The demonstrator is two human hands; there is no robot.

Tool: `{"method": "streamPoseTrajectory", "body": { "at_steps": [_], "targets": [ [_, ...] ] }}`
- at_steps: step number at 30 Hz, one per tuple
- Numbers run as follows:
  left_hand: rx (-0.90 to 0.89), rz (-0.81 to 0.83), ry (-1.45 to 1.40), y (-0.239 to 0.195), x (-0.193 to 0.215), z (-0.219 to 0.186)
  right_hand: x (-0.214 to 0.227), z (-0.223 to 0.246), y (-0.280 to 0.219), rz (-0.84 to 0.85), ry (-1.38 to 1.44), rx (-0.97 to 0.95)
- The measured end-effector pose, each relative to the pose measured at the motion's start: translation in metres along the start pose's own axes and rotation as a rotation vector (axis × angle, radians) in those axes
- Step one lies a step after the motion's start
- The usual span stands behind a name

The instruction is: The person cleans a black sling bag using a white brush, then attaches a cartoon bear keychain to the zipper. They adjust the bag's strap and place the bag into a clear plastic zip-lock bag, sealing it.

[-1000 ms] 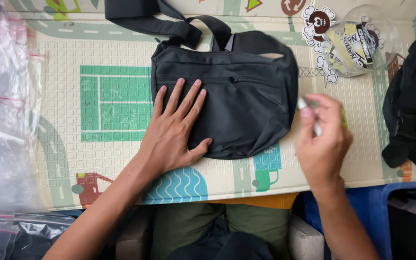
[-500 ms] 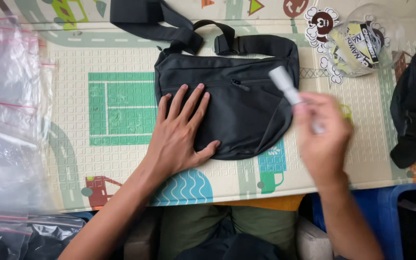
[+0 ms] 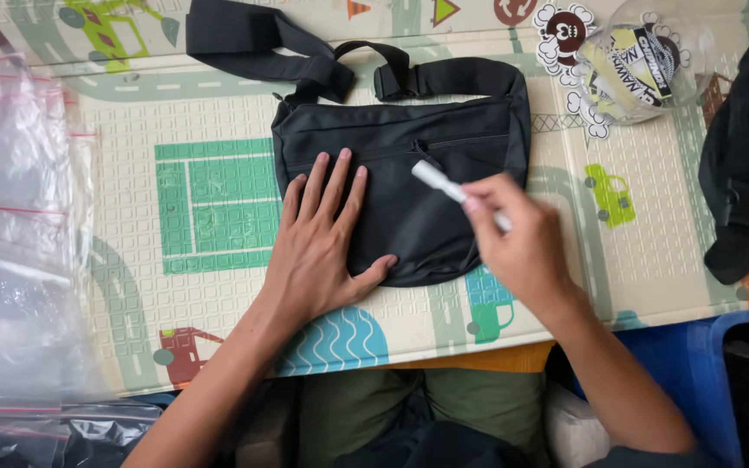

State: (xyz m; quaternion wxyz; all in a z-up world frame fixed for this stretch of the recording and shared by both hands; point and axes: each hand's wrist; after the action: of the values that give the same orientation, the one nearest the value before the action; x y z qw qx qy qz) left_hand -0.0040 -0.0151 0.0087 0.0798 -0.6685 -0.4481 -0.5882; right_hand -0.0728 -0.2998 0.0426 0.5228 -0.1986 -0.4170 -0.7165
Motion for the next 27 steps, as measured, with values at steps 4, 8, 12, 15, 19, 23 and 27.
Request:
{"method": "streamPoseTrajectory", "body": {
  "at_steps": [4,8,12,15,19,23,27],
  "targets": [
    [0.017,0.021,-0.012,-0.001,0.0,0.0,0.004,-0.053,0.01,0.113,-0.152,-0.049],
    [0.018,0.012,0.005,0.0,-0.001,-0.001,0.036,-0.085,0.027,-0.211,-0.482,-0.052],
    [0.015,0.013,0.019,0.001,0.0,-0.002,0.016,-0.056,0.03,-0.236,-0.275,0.07],
    [0.02,-0.001,0.018,-0.003,-0.003,-0.001,-0.021,-0.029,0.037,-0.087,-0.156,0.045],
    [0.015,-0.024,0.012,-0.005,-0.003,-0.001,-0.012,-0.057,0.051,0.019,-0.309,-0.049],
    [0.031,-0.02,0.023,-0.004,-0.005,-0.002,0.018,-0.077,0.048,-0.155,-0.485,-0.056],
    [0.027,-0.015,0.031,-0.003,-0.006,0.0,0.029,-0.031,0.021,0.121,-0.123,-0.001]
  ]
}}
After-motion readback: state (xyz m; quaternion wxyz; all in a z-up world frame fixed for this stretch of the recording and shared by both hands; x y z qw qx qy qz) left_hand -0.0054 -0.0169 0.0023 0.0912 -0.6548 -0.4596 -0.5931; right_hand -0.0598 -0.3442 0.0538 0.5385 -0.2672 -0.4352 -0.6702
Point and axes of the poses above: each hand's wrist, its own y-axis towards the middle knuckle, its own x-axis out of the back of the hand, z = x × y, and after that the axes turned 8 degrees about -z, right-handed
